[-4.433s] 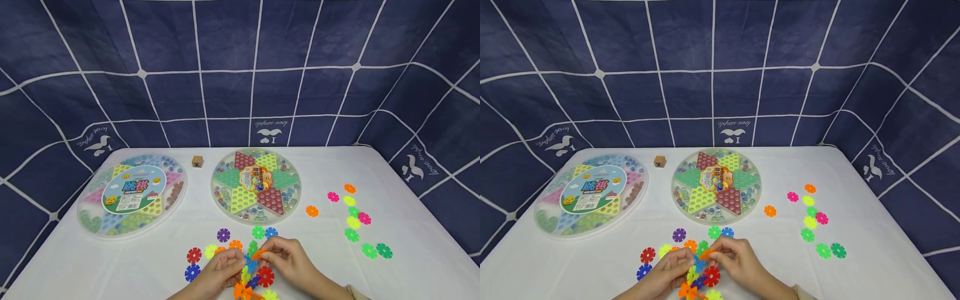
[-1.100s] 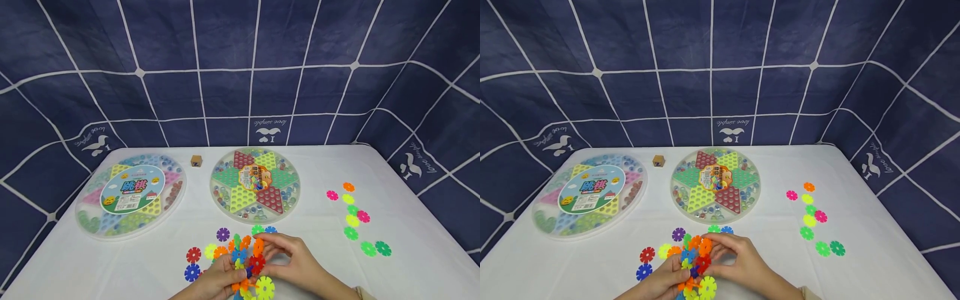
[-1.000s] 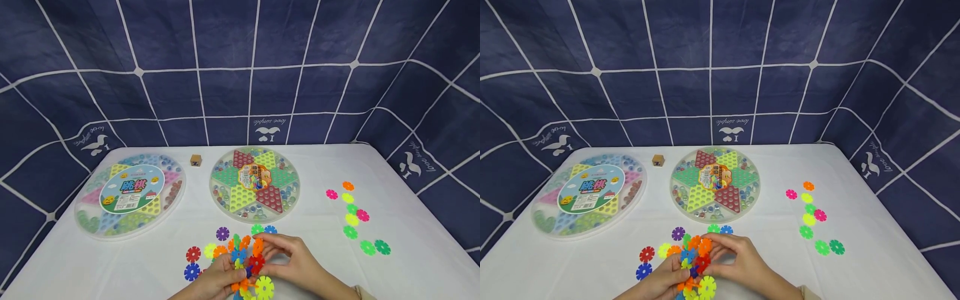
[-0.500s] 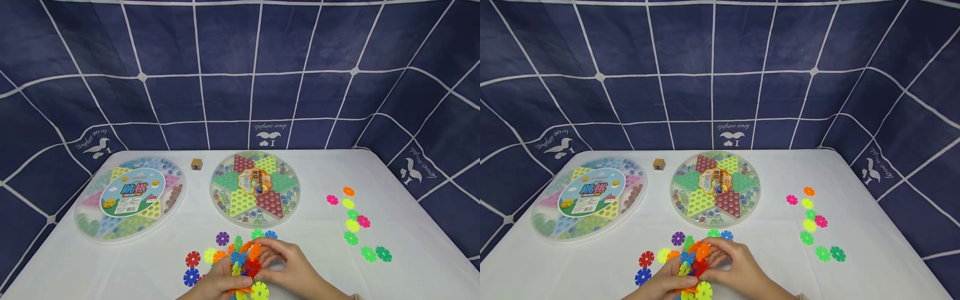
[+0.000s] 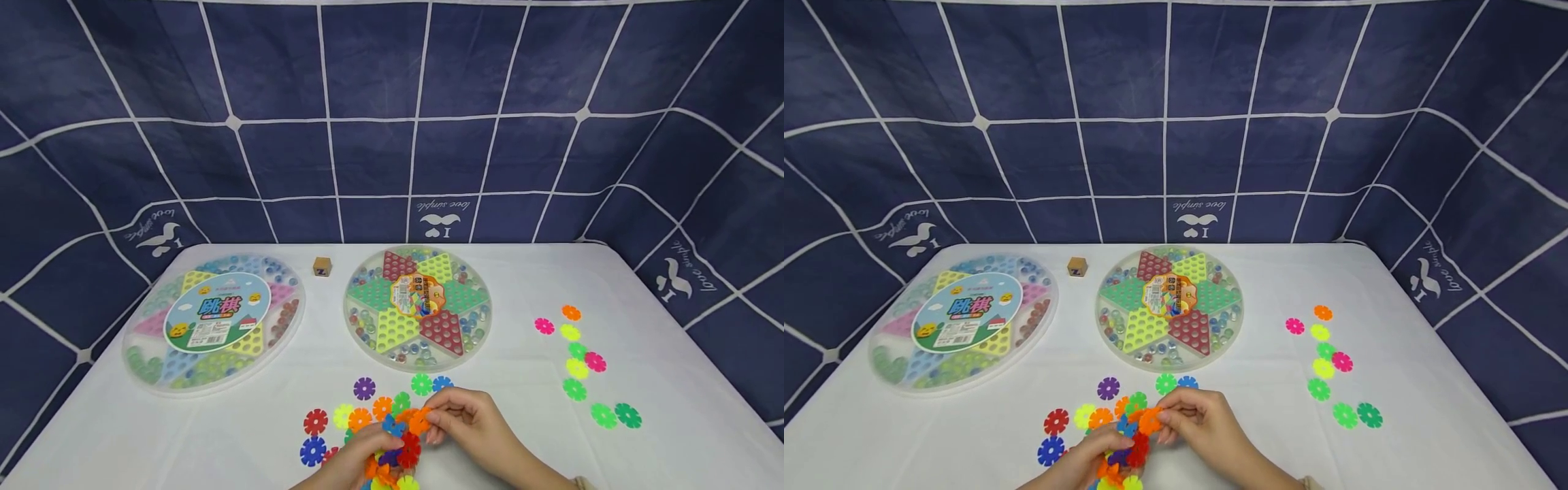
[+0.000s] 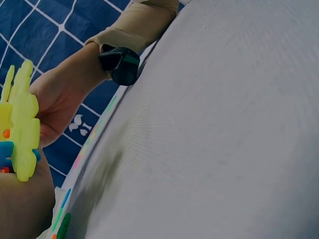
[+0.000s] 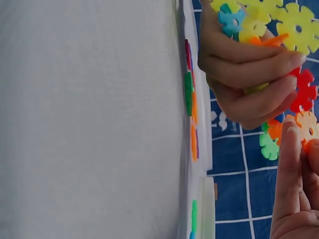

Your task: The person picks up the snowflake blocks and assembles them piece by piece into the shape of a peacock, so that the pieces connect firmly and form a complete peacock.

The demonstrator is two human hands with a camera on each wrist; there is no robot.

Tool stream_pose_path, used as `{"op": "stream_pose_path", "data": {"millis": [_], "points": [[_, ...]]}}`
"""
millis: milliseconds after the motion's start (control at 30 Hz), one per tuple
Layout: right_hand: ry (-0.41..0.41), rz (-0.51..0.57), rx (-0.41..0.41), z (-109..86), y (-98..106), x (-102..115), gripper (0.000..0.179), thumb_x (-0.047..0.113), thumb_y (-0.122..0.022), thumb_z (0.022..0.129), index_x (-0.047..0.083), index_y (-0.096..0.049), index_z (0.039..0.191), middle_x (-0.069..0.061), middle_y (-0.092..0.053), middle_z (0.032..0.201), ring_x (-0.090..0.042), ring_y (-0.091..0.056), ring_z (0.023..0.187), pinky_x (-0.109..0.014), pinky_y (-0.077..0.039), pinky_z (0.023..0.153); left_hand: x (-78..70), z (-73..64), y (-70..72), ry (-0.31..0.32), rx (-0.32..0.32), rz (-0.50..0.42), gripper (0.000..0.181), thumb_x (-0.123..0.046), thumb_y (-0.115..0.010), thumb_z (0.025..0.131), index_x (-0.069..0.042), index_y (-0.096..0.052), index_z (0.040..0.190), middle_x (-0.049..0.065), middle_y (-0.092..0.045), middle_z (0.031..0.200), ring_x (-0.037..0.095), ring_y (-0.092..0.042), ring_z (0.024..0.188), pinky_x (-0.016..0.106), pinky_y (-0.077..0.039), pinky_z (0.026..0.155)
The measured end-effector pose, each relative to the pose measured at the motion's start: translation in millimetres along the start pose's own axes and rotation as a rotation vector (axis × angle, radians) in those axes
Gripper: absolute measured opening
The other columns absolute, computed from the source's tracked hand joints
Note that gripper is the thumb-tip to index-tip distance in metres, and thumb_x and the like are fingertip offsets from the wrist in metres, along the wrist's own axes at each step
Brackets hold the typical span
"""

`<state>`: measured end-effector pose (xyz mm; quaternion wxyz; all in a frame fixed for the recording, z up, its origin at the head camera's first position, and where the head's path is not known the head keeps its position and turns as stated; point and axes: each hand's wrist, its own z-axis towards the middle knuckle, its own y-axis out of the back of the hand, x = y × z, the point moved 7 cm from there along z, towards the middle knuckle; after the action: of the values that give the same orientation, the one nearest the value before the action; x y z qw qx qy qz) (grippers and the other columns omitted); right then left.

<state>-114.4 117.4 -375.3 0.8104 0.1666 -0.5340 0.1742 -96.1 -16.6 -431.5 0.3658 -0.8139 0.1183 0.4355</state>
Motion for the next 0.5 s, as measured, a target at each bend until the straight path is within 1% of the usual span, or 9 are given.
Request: {"op": "stream_pose_path", "data": {"millis": [33,133,200,367,500], "points": [[-0.004,0.003,0.0,-0.1,-0.1,0.3,0.01,-0.009,-0.053,0.09,-0.008,-0.061,0.096,-0.02,-0.063,0.073,-0.029,-0.062,0.06,-0.038,-0.055,0.054,0.1,-0.3,-1.6,0.0,0.025,-0.017,0.047,-0.025,-0.042,0.095,0.006,-0.042,0.131,0.008,-0.058,0.112,0.013,-0.059,0.088,0.028,-0.048,0.087],[-0.009,0.012,0.008,-0.6,-0.5,1.5,0.01,-0.009,-0.053,0.09,-0.009,-0.061,0.096,-0.019,-0.063,0.073,-0.029,-0.063,0.061,-0.038,-0.055,0.055,-1.6,-0.8,-4.7,-0.028,0.072,-0.039,0.047,-0.026,-0.046,0.097,0.006,-0.045,0.132,0.011,-0.062,0.112,0.014,-0.063,0.089,0.03,-0.048,0.087],[-0.012,0.022,0.01,-0.9,-0.2,1.7,0.01,-0.01,-0.052,0.091,-0.009,-0.061,0.097,-0.019,-0.063,0.072,-0.028,-0.063,0.061,-0.038,-0.055,0.055,-2.1,-1.3,-5.7,-0.036,0.092,-0.045,0.047,-0.028,-0.046,0.098,0.005,-0.047,0.131,0.009,-0.063,0.111,0.013,-0.064,0.089,0.029,-0.048,0.086],[-0.024,0.062,0.045,-2.7,-2.0,0.4,0.011,-0.011,-0.05,0.091,-0.011,-0.06,0.097,-0.021,-0.062,0.071,-0.027,-0.063,0.062,-0.038,-0.056,0.056,-2.5,-2.4,-8.4,-0.039,0.143,-0.053,0.046,-0.029,-0.046,0.098,0.003,-0.048,0.131,0.003,-0.065,0.1,0.009,-0.063,0.085,0.024,-0.049,0.083],[-0.002,0.076,0.092,-3.5,-6.4,2.1,0.012,-0.013,-0.049,0.091,-0.012,-0.059,0.096,-0.022,-0.062,0.071,-0.028,-0.063,0.062,-0.039,-0.055,0.055,-2.3,-4.3,-9.7,-0.04,0.167,-0.06,0.042,-0.028,-0.046,0.099,0.001,-0.049,0.129,-0.001,-0.066,0.091,0.007,-0.063,0.08,0.021,-0.05,0.079]]}}
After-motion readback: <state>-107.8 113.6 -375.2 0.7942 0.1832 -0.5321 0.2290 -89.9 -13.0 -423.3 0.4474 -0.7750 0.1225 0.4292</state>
